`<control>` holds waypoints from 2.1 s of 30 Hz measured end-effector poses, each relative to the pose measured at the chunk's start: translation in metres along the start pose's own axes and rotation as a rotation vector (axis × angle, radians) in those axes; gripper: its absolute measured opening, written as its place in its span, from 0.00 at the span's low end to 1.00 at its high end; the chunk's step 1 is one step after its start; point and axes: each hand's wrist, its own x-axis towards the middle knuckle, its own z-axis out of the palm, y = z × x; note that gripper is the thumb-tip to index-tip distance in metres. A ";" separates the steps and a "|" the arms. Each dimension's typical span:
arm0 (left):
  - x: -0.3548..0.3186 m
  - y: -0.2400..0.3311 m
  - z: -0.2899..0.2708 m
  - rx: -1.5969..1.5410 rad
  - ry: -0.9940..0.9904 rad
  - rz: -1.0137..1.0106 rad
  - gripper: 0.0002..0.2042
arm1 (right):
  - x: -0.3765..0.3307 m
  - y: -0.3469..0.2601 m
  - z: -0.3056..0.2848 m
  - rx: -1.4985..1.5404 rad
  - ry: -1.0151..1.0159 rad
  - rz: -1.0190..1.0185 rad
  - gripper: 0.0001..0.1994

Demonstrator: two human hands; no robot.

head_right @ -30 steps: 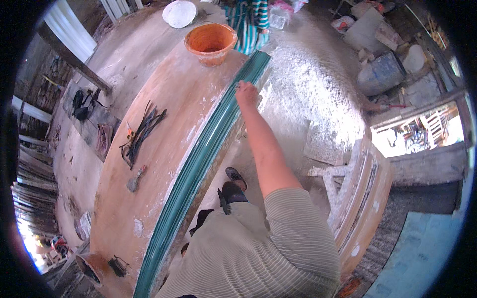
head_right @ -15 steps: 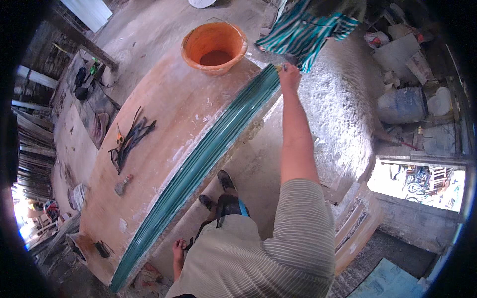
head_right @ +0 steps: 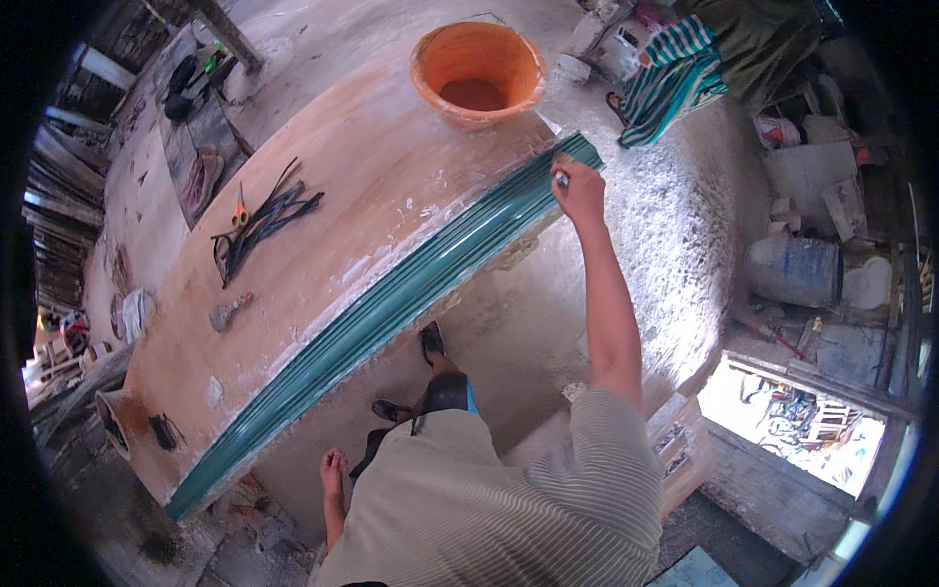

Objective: The person applies a white substance from an orange bucket onto long green metal strips using a brush. They then add a white powder from a bag into the bucket and mix it with their hand before continuing to apply the mixture to the strips.

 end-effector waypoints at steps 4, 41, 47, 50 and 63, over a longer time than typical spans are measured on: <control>-0.015 -0.013 0.006 0.069 -0.011 -0.005 0.14 | -0.023 -0.070 -0.007 0.226 -0.151 0.039 0.08; -0.024 -0.554 -0.327 -1.197 0.642 -0.179 0.13 | -0.493 -0.917 0.247 0.824 -0.743 -0.181 0.09; -0.013 -0.572 -0.307 -0.984 0.816 0.087 0.11 | -0.583 -1.091 0.299 0.867 -0.848 -0.336 0.08; -0.021 -0.573 -0.341 0.018 0.474 -0.175 0.14 | -0.638 -1.187 0.340 0.982 -0.875 -0.373 0.08; -0.044 -0.564 -0.595 -1.541 1.112 -0.169 0.11 | -0.889 -1.629 0.471 0.978 -0.766 -0.518 0.17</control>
